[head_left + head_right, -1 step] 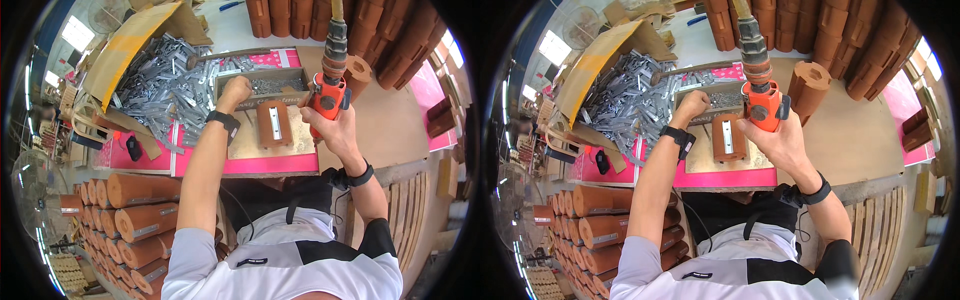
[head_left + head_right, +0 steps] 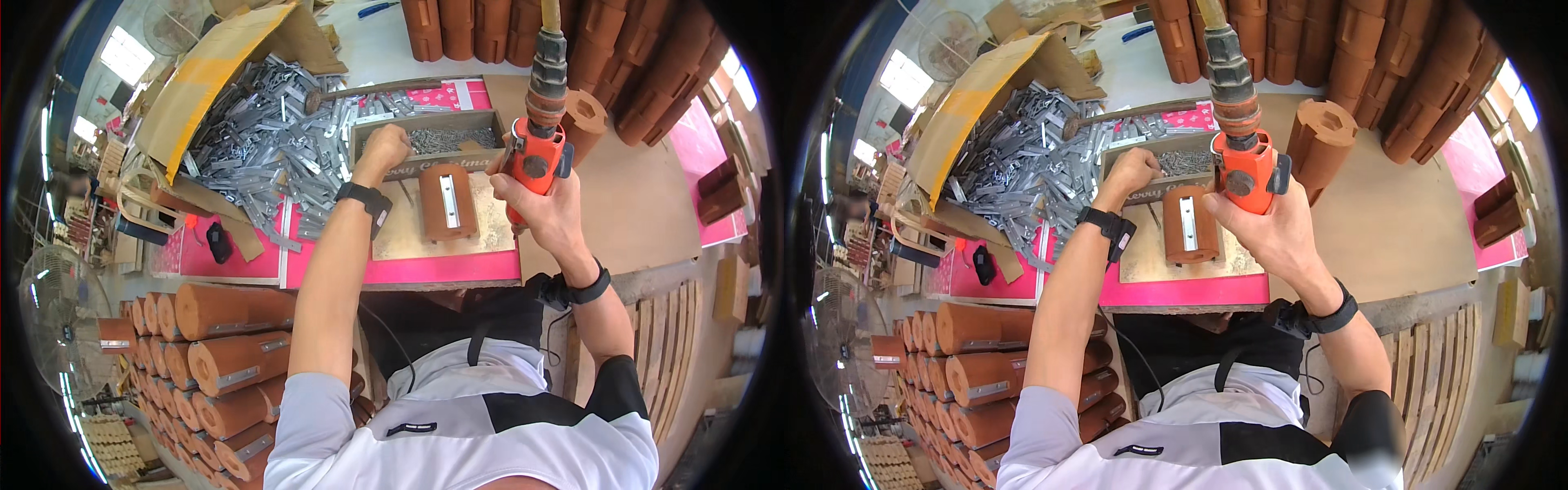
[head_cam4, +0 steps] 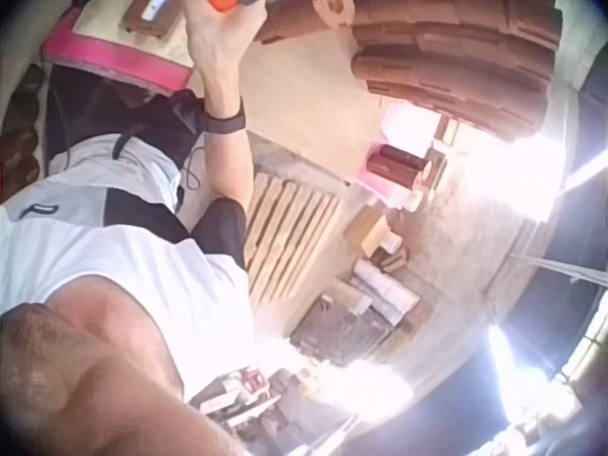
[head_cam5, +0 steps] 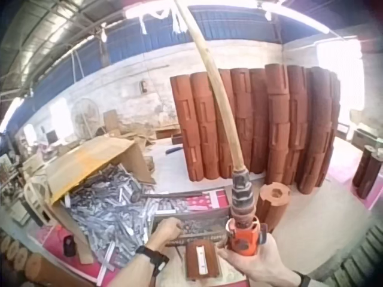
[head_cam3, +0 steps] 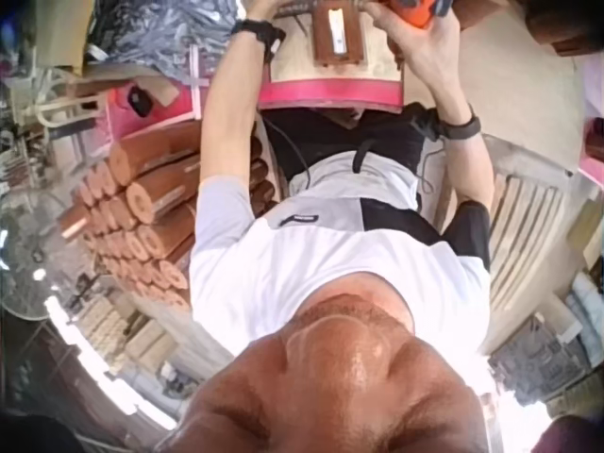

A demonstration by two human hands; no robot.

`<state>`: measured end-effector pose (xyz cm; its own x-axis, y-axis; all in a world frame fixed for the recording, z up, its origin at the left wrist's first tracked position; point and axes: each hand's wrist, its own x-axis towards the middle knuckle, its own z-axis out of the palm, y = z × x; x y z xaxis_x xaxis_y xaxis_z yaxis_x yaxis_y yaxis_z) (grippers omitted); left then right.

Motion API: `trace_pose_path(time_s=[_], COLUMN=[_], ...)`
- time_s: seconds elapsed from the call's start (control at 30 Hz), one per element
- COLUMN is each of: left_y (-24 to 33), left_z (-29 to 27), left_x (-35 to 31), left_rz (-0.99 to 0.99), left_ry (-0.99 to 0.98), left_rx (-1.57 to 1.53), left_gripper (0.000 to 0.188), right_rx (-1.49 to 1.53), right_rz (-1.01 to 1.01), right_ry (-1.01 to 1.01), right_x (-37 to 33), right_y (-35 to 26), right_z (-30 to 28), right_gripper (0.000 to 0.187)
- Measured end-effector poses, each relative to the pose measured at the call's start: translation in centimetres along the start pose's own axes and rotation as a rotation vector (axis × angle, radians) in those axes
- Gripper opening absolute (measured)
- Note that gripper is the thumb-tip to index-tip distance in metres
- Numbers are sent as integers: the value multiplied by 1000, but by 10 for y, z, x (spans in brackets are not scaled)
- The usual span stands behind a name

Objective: Drilling screws into metal brackets on cylindrical wooden blocks using a pneumatic drill.

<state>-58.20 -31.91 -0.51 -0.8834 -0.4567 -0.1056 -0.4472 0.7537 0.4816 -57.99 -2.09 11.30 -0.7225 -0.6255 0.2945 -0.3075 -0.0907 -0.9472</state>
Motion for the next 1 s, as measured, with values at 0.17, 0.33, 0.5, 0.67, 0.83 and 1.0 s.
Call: trace_pose_path(time_s=[0.17, 0.33, 0.5, 0.67, 0.83, 1.0], left_y=[8, 4, 11, 13, 25, 37], left_z=[-4, -10, -26, -26, -11, 8], left_x=[-7, -16, -44, -100, -140, -148], left_rz=[-10, 67, 50, 37, 197, 236], left_ry=[8, 271, 366, 186, 35, 48], left_rx=[-38, -224, -692, -1135, -1185, -1113], left_gripper=[17, 14, 13, 10, 18, 15], right_rx=[-24, -48, 36, 68, 63, 192], right_rz=[-6, 5, 17, -33, -56, -218], right_ry=[16, 19, 42, 71, 61, 87], right_x=[4, 9, 13, 25, 44, 61], right_y=[-1, -6, -10, -21, -34, -36], right_z=[-2, 3, 5, 13, 23, 45], right_gripper=[46, 43, 24, 25, 29, 27])
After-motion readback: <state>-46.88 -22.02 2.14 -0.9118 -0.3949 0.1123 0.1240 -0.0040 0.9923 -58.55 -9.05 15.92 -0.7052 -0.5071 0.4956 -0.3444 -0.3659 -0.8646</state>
